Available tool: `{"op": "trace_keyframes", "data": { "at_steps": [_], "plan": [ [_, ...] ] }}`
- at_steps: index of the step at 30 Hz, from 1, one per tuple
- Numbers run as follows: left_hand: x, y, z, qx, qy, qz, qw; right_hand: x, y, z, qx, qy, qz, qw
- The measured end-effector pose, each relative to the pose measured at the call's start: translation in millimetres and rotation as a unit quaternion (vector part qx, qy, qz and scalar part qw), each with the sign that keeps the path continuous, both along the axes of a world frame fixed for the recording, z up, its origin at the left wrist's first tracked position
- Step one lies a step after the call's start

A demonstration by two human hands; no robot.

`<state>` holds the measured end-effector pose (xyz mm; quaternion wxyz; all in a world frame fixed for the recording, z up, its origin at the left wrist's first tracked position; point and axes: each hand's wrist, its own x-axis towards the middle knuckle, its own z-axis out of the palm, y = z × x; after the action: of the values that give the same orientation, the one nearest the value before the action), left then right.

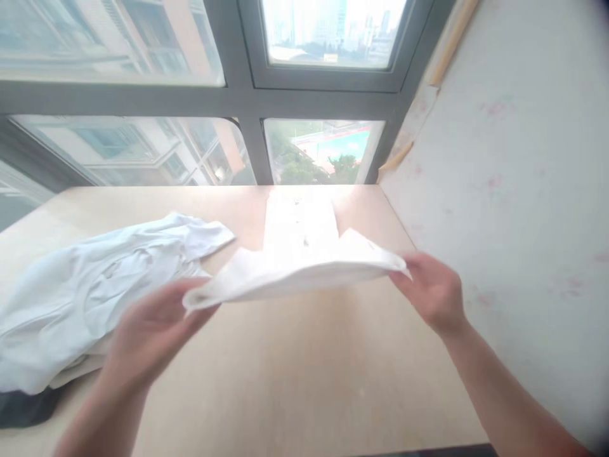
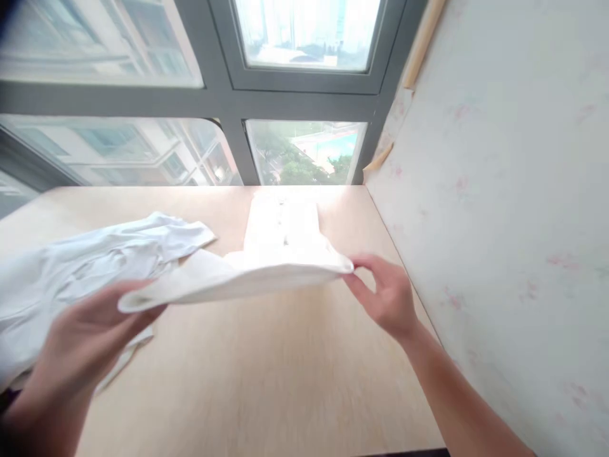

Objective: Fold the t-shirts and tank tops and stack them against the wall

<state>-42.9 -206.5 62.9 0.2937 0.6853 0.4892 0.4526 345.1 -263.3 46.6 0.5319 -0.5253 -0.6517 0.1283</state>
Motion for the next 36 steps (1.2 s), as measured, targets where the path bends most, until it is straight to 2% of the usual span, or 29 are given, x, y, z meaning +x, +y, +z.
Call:
{"op": "trace_keyframes", "data": {
  "at_steps": [1,3,6,9,12,16,20,22,24,28,31,34,36],
  "plan": [
    [-6,-29,-9.2,0.002,0.012,-0.022,1.000,-1,-31,-9,-0.002,-0.025,0.018,1.000],
    [-12,-80,-33.2,0.022,0.034,-0.116,0.992,-6,-89,-35,-0.018,-0.045,0.068,0.997],
    [-9,-140,-76.7,0.057,0.101,-0.215,0.970,-20,-158,-82,-0.050,-0.057,0.091,0.993],
    [-3,-180,-117.2,0.089,0.189,-0.224,0.952,-29,-201,-125,-0.061,-0.107,0.089,0.988],
    [0,-202,-141.3,0.162,0.267,-0.207,0.927,-26,-219,-147,-0.062,-0.199,0.077,0.975],
    [5,-211,-144.2,0.234,0.317,-0.175,0.902,-20,-216,-142,-0.074,-0.285,0.090,0.951],
    [20,-212,-139.2,0.262,0.321,-0.175,0.893,-29,-211,-128,-0.067,-0.361,0.184,0.912],
    [24,-213,-141.4,0.275,0.321,-0.187,0.887,-34,-213,-128,-0.058,-0.388,0.227,0.891],
    [25,-212,-147.0,0.286,0.330,-0.190,0.879,-37,-216,-133,-0.045,-0.395,0.243,0.885],
    [12,-210,-161.8,0.287,0.348,-0.176,0.875,-39,-218,-150,-0.003,-0.352,0.202,0.914],
    [0,-207,-168.1,0.285,0.304,-0.189,0.889,-38,-215,-155,0.022,-0.292,0.174,0.940],
    [-5,-208,-162.9,0.246,0.236,-0.177,0.923,-37,-212,-142,-0.010,-0.217,0.167,0.962],
    [-5,-212,-151.8,0.189,0.205,-0.165,0.946,-34,-211,-126,-0.066,-0.159,0.181,0.968]
  ]
}}
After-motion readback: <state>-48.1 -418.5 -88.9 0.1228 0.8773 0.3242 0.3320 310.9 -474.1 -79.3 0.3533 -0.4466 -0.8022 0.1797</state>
